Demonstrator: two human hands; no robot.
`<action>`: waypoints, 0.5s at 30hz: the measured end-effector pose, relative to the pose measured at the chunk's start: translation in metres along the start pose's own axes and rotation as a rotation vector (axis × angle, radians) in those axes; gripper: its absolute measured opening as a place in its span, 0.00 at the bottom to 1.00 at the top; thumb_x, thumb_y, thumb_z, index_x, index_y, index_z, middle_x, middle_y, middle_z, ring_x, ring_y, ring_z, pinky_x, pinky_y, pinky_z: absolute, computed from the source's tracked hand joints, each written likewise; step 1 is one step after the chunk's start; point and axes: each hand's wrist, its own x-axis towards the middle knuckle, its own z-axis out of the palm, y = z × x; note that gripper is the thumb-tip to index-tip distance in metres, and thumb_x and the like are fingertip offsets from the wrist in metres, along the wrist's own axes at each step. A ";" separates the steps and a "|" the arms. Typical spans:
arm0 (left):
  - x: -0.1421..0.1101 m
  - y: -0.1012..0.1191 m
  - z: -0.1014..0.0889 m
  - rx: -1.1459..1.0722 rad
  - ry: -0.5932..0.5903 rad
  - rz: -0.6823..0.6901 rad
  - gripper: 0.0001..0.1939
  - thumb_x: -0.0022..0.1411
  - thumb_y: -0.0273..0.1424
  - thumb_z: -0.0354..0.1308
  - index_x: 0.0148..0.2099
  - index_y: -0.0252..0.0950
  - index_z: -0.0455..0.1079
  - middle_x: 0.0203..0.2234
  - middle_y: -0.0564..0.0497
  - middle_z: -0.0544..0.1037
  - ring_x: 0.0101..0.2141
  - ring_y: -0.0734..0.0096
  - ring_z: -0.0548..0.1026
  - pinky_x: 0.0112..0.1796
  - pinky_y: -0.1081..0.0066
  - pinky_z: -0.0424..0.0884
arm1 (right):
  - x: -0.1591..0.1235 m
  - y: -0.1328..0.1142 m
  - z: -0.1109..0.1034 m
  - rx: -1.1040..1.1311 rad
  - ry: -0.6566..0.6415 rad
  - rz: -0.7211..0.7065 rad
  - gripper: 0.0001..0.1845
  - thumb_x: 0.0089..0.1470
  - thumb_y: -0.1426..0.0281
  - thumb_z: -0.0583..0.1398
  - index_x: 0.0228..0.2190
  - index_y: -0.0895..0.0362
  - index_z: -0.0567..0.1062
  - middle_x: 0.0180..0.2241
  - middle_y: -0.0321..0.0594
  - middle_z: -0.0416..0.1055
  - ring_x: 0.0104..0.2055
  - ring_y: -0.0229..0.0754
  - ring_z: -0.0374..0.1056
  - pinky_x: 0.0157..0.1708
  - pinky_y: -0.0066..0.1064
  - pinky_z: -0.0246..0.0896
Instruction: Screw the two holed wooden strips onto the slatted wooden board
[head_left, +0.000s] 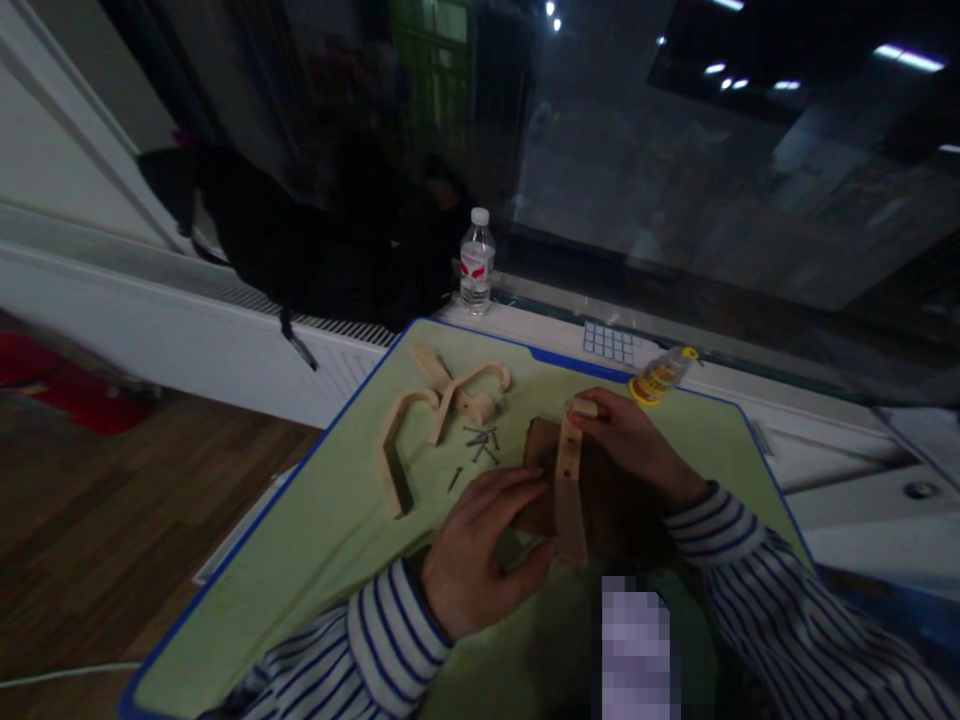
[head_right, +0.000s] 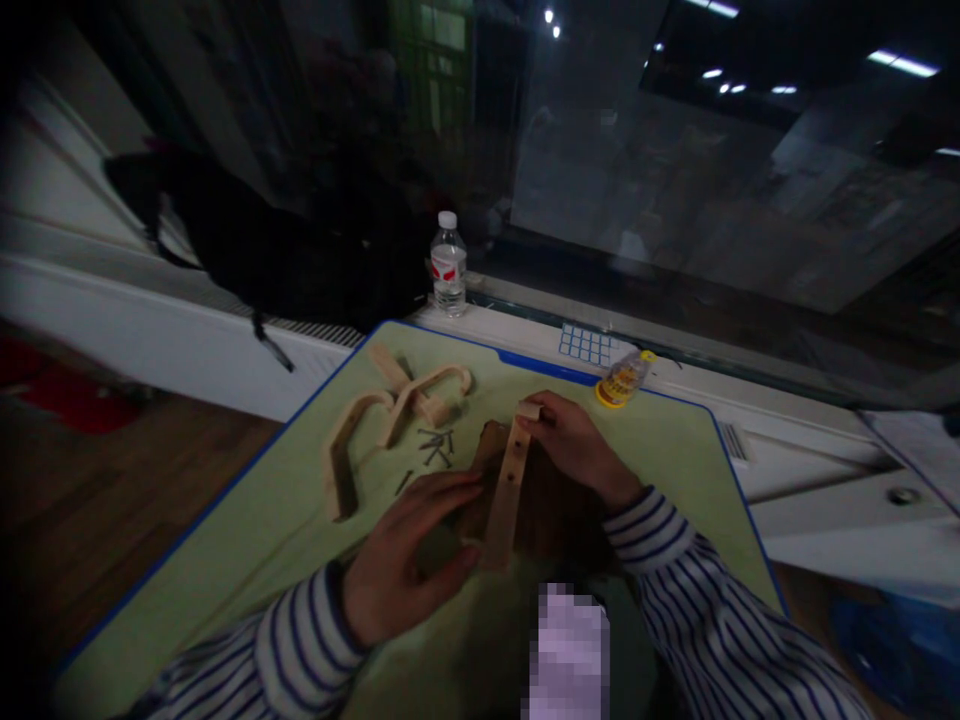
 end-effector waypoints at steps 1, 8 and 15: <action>-0.001 0.001 0.000 -0.018 -0.021 0.030 0.26 0.55 0.32 0.61 0.56 0.37 0.65 0.52 0.39 0.73 0.52 0.57 0.71 0.50 0.55 0.71 | 0.002 0.001 0.003 -0.007 -0.007 -0.007 0.10 0.52 0.64 0.59 0.34 0.55 0.73 0.31 0.36 0.74 0.34 0.40 0.69 0.35 0.32 0.64; -0.004 0.000 0.005 0.012 -0.113 0.064 0.23 0.60 0.38 0.60 0.56 0.39 0.65 0.54 0.40 0.72 0.54 0.57 0.71 0.50 0.54 0.72 | 0.006 0.009 0.012 -0.083 -0.010 -0.047 0.09 0.56 0.65 0.56 0.36 0.55 0.73 0.33 0.37 0.75 0.36 0.41 0.70 0.37 0.33 0.64; -0.006 0.005 0.001 -0.005 -0.150 0.022 0.23 0.60 0.37 0.61 0.57 0.40 0.65 0.54 0.41 0.72 0.54 0.56 0.71 0.49 0.54 0.74 | -0.002 0.009 0.012 -0.179 -0.061 -0.050 0.12 0.58 0.65 0.55 0.43 0.52 0.72 0.42 0.40 0.76 0.44 0.46 0.72 0.43 0.37 0.65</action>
